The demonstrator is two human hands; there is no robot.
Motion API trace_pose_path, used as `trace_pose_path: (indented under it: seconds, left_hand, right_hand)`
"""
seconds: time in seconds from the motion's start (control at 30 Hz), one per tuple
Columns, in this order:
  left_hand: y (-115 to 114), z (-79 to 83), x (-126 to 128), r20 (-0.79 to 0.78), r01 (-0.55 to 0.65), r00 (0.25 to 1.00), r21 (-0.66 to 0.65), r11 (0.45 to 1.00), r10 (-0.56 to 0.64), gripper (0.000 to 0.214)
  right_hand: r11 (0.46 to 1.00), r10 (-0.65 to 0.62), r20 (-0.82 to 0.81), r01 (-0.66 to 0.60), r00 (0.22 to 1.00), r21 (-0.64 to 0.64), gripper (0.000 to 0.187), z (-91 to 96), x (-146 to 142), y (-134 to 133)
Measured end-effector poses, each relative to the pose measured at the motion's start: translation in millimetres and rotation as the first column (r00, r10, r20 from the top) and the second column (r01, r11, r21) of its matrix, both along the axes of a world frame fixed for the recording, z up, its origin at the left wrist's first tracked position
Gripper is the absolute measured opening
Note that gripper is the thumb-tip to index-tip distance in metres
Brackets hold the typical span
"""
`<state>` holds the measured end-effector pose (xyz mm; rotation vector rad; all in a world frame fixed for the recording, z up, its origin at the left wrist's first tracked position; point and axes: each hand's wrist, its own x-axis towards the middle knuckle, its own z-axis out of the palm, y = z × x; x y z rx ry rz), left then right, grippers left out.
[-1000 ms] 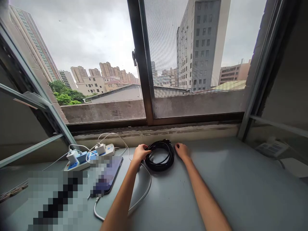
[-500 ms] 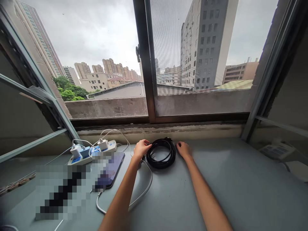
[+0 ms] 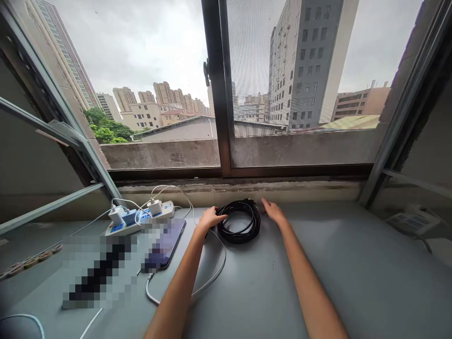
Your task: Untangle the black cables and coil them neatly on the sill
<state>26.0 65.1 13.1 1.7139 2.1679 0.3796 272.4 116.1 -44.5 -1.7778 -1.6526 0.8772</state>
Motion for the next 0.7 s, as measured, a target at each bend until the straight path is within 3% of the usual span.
trace_pose_path:
  seconds: [0.1, 0.3, 0.5, 0.7]
  left_hand:
    - [0.4, -2.2, 3.6, -0.015, 0.015, 1.000, 0.006, 1.000, -0.015, 0.042]
    - [-1.0, -3.3, 10.7, -0.102, 0.064, 0.993, 0.057, 0.996, -0.058, 0.030]
    - [-5.5, 2.8, 18.6, -0.177, 0.081, 0.982, 0.074, 0.994, -0.067, 0.029]
    - [-12.8, 4.9, 46.8, -0.193, 0.147, 0.972, 0.046, 0.988, -0.135, 0.036]
  right_hand:
    - [0.996, 0.090, -0.089, -0.091, 0.992, -0.013, 0.051, 15.6, 1.4, -2.6]
    - [0.980, 0.184, -0.102, -0.173, 0.978, 0.101, 0.067, 33.9, -7.5, -6.3]
    - [0.976, 0.209, -0.020, -0.207, 0.978, 0.066, 0.057, 45.0, -1.3, -10.4]
    - [0.965, 0.248, 0.069, -0.240, 0.966, -0.104, 0.055, 57.9, 20.0, -19.4]
